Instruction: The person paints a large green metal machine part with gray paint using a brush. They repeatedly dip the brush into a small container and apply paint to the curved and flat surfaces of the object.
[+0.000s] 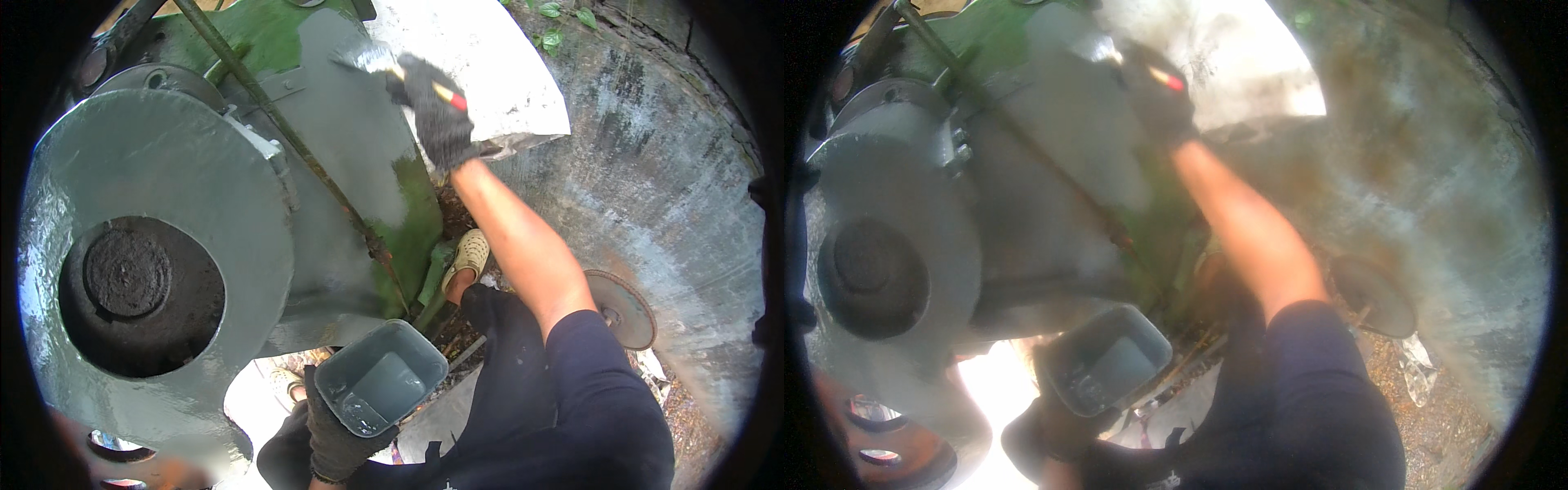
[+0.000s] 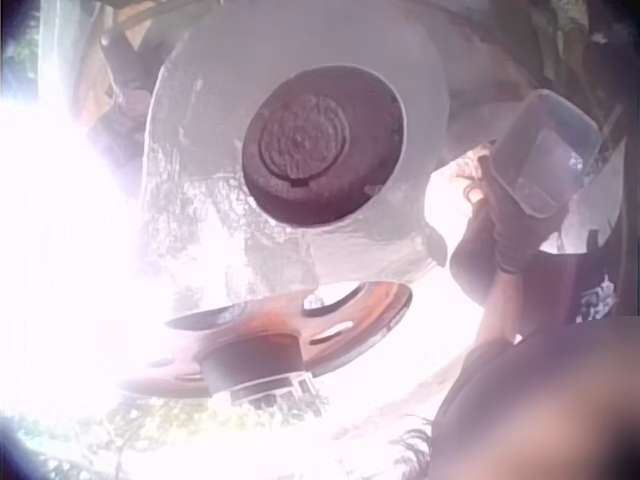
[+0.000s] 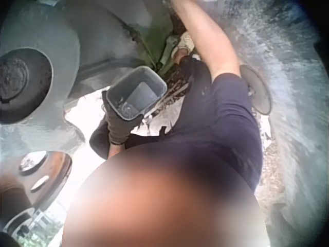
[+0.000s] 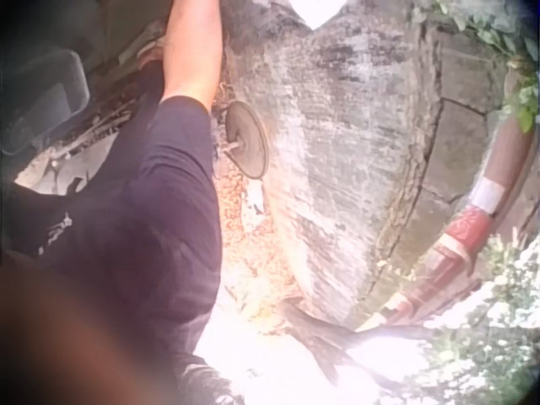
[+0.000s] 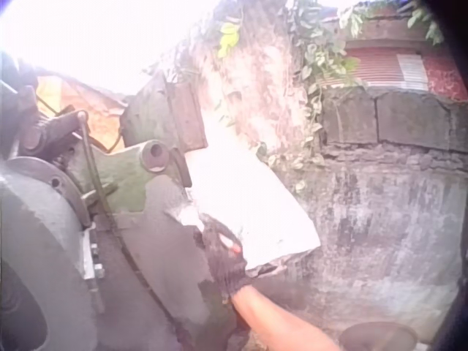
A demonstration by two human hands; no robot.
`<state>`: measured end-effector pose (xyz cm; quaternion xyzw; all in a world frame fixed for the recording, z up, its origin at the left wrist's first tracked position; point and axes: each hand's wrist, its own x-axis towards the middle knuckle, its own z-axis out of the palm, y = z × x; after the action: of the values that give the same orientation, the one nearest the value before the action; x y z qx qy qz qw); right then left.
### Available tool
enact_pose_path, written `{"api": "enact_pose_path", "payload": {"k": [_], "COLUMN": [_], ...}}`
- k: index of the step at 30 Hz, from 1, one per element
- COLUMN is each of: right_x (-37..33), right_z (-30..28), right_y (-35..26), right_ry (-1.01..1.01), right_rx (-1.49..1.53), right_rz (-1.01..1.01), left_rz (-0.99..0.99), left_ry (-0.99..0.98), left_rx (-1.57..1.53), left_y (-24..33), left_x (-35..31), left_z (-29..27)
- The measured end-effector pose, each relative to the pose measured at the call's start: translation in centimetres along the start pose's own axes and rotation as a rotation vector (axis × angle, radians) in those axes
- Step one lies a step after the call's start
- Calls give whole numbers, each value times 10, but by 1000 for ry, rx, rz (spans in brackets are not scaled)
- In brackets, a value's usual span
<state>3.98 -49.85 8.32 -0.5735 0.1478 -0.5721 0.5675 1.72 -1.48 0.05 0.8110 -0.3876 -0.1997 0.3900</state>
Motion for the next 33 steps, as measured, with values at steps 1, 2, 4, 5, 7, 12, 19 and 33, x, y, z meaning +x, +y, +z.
{"api": "enact_pose_path", "payload": {"k": [1, 2, 4, 5, 7, 12, 19, 33], "right_x": [-10, -25, -56, -77, -114, -127, -18, -51], "right_z": [-9, -21, -42, -40, -43, -139, -33, -93], "right_y": [31, 58, 113, 120, 142, 222, 77, -25], "right_ry": [33, 34, 39, 31, 29, 199, 52, -162], "right_rx": [108, 67, -5, 90, 219, -114, -644, 385], "right_rz": [17, -33, -129, -33, 133, 449, -217, 470], "left_rz": [1, -1, -9, -14, -6, 10, 10, 108], "left_ry": [-11, -18, -26, -9, 18, -46, -8, 154], "left_rx": [-18, -35, -60, -43, 30, 18, 11, 31], "left_y": [1, 2, 12, 15, 25, 27, 26, 53], "left_x": [2, 4, 6, 3, -4, 8, 5, 2], "left_z": [3, 5, 7, 2, -6, 4, -3, 6]}}
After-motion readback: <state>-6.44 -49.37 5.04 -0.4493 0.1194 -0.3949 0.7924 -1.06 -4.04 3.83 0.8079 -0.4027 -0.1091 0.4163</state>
